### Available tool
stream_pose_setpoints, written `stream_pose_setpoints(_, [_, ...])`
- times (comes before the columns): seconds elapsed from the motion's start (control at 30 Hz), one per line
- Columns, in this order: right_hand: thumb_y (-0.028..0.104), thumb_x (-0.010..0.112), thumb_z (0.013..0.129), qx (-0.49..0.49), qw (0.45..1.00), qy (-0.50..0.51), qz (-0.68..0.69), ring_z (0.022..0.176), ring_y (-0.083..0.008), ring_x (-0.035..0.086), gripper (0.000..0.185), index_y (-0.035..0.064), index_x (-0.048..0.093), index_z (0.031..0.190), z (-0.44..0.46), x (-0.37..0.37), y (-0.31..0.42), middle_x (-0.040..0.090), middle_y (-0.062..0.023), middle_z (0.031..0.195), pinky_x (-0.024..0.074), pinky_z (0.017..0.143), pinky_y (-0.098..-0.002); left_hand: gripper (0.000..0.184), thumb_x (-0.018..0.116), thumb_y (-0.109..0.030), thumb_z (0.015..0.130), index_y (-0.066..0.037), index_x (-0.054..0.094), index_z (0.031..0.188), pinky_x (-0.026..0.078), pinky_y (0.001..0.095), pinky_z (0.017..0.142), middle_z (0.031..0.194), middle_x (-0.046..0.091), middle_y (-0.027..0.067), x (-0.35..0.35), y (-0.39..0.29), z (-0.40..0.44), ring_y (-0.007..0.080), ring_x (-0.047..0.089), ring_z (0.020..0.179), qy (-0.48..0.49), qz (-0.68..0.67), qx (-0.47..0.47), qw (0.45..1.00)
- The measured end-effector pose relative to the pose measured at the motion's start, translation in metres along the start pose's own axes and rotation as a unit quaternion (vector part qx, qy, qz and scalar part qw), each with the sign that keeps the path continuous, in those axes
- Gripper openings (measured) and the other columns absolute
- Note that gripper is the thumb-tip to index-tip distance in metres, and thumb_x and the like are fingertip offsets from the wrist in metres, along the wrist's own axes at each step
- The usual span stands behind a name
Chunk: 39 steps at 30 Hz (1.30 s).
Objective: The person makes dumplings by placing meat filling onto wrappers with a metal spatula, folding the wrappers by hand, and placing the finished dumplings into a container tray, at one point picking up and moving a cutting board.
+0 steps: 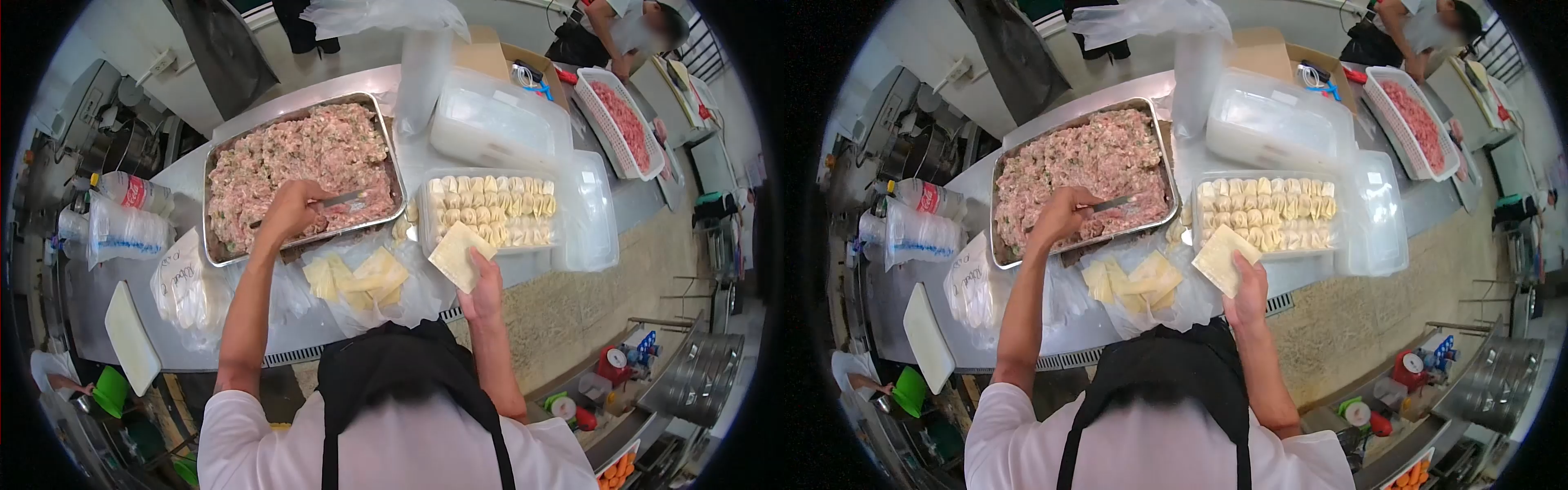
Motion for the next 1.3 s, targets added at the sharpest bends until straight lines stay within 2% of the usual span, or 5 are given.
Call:
stream_pose_setpoints(0.47, [0.007, 0.050, 0.098, -0.021, 0.999, 0.003, -0.034, 0.113, -0.0299, 0.064, 0.042, -0.0081, 0.045, 0.136, 0.009, 0.021, 0.008, 0.061, -0.0186, 0.127, 0.0512, 0.101, -0.0422, 0.031, 0.063, -0.001, 0.068, -0.008, 0.076, 0.096, 0.051, 0.0410, 0.071, 0.086, 0.069, 0.0182, 0.021, 0.038, -0.010, 0.0367, 0.065, 0.079, 0.009, -0.048, -0.029, 0.998])
stream_pose_setpoints(0.73, [0.006, 0.048, 0.098, -0.021, 0.999, 0.031, -0.031, 0.119, -0.0328, 0.061, 0.046, -0.0058, 0.041, 0.141, 0.009, 0.031, 0.007, 0.057, -0.0202, 0.132, 0.0507, 0.102, -0.0446, 0.033, 0.064, 0.001, 0.067, -0.005, 0.076, 0.097, 0.051, 0.0429, 0.075, 0.091, 0.070, 0.0193, 0.057, 0.014, -0.009, 0.0360, 0.067, 0.086, 0.044, 0.076, 0.107, 0.990])
stream_pose_setpoints(0.93, [0.006, 0.048, 0.098, -0.021, 0.999, 0.018, -0.024, 0.119, -0.0336, 0.061, 0.046, -0.0056, 0.041, 0.142, 0.016, 0.026, 0.005, 0.057, -0.0204, 0.132, 0.0499, 0.102, -0.0457, 0.035, 0.065, 0.003, 0.069, -0.006, 0.076, 0.101, 0.051, 0.0395, 0.074, 0.089, 0.071, 0.0166, 0.038, 0.043, -0.012, 0.0343, 0.067, 0.084, 0.084, -0.174, -0.079, 0.978])
stream_pose_setpoints(1.03, [0.004, 0.050, 0.097, -0.017, 1.000, -0.007, -0.016, 0.114, -0.0293, 0.064, 0.042, -0.0059, 0.046, 0.138, 0.017, 0.022, 0.005, 0.060, -0.0183, 0.128, 0.0515, 0.100, -0.0401, 0.035, 0.065, 0.002, 0.069, -0.006, 0.076, 0.100, 0.051, 0.0405, 0.075, 0.090, 0.070, 0.0169, 0.024, 0.047, -0.007, 0.0362, 0.066, 0.083, 0.027, 0.044, -0.006, 0.999])
stream_pose_setpoints(1.3, [0.004, 0.050, 0.097, -0.018, 1.000, 0.021, -0.008, 0.117, -0.0301, 0.062, 0.043, -0.0072, 0.046, 0.138, 0.020, 0.034, 0.002, 0.059, -0.0191, 0.129, 0.0508, 0.100, -0.0406, 0.038, 0.063, 0.004, 0.069, -0.003, 0.075, 0.105, 0.051, 0.0383, 0.066, 0.086, 0.069, 0.0155, 0.048, 0.018, -0.016, 0.0300, 0.066, 0.074, 0.074, 0.008, 0.093, 0.993])
Point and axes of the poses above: each hand's wrist, its own z-axis towards the middle knuckle, its own x-axis out of the palm, y = z × x, the point moved 9 cm from there along z, towards the middle knuckle
